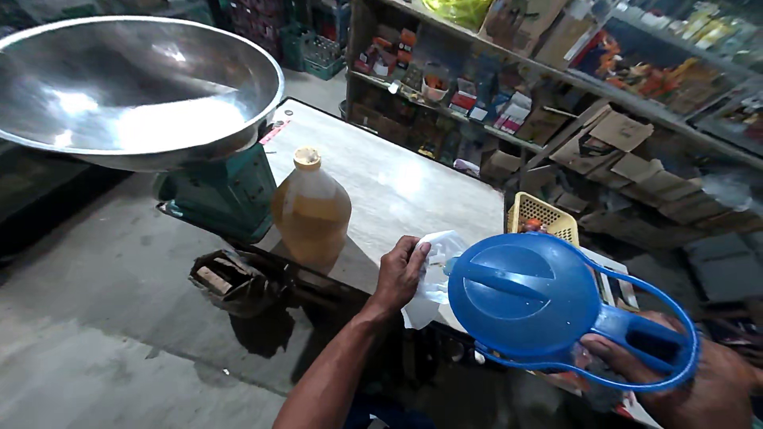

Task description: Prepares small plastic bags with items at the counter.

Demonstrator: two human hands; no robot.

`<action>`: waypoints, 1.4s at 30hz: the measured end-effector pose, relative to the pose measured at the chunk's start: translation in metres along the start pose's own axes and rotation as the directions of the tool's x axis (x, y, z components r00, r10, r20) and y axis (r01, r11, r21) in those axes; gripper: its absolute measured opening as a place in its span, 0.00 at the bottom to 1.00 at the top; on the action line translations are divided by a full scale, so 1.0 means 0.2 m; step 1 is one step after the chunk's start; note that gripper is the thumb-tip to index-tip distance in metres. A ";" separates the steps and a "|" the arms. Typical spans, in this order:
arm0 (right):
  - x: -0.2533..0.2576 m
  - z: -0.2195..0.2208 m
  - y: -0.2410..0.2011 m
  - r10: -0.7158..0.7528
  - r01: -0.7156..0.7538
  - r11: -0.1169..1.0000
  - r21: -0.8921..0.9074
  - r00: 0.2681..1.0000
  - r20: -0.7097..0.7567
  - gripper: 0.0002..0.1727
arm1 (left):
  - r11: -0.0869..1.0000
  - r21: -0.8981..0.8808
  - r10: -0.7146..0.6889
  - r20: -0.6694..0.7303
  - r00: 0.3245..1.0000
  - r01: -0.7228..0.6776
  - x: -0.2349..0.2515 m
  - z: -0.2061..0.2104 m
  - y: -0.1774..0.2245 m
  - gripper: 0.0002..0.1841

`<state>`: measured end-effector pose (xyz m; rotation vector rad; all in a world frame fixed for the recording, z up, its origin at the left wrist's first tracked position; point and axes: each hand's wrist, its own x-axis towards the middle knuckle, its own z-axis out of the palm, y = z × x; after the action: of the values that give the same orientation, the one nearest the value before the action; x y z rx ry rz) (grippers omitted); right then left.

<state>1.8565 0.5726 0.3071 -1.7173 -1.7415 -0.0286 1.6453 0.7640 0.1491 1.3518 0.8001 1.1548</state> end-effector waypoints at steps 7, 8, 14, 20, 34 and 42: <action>0.03 -0.01 0.03 0.001 -0.001 1.000 -0.020 1.000 0.004 0.27 | 1.000 -0.022 0.000 0.011 1.000 0.000 0.04 0.04 -0.02 0.11; 0.03 -0.01 0.03 0.008 -0.008 1.000 -0.027 1.000 0.004 0.28 | 1.000 -0.019 -0.004 0.017 1.000 0.004 0.04 0.04 -0.02 0.11; 0.02 0.00 0.06 0.039 -0.040 0.997 -0.065 0.999 -0.013 0.31 | 0.999 -0.021 -0.032 0.052 0.998 0.033 0.08 0.05 -0.05 0.11; 0.03 -0.01 0.08 0.036 -0.037 0.996 -0.076 0.999 -0.012 0.32 | 1.000 -0.027 -0.011 0.076 0.997 0.013 0.10 0.06 -0.07 0.11; 0.12 -0.03 0.09 0.048 -0.048 0.995 -0.083 0.999 0.002 0.32 | 1.000 -0.020 0.005 0.081 0.997 -0.003 0.16 0.08 -0.08 0.10; 0.16 -0.02 0.10 0.062 -0.060 0.994 -0.093 0.998 0.017 0.33 | 1.000 -0.001 -0.010 0.085 0.996 0.010 0.17 0.07 -0.09 0.11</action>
<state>1.8790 0.6015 0.3157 -1.8426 -1.7248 -0.0661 1.6711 0.7953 0.1387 1.3854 0.7441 1.0824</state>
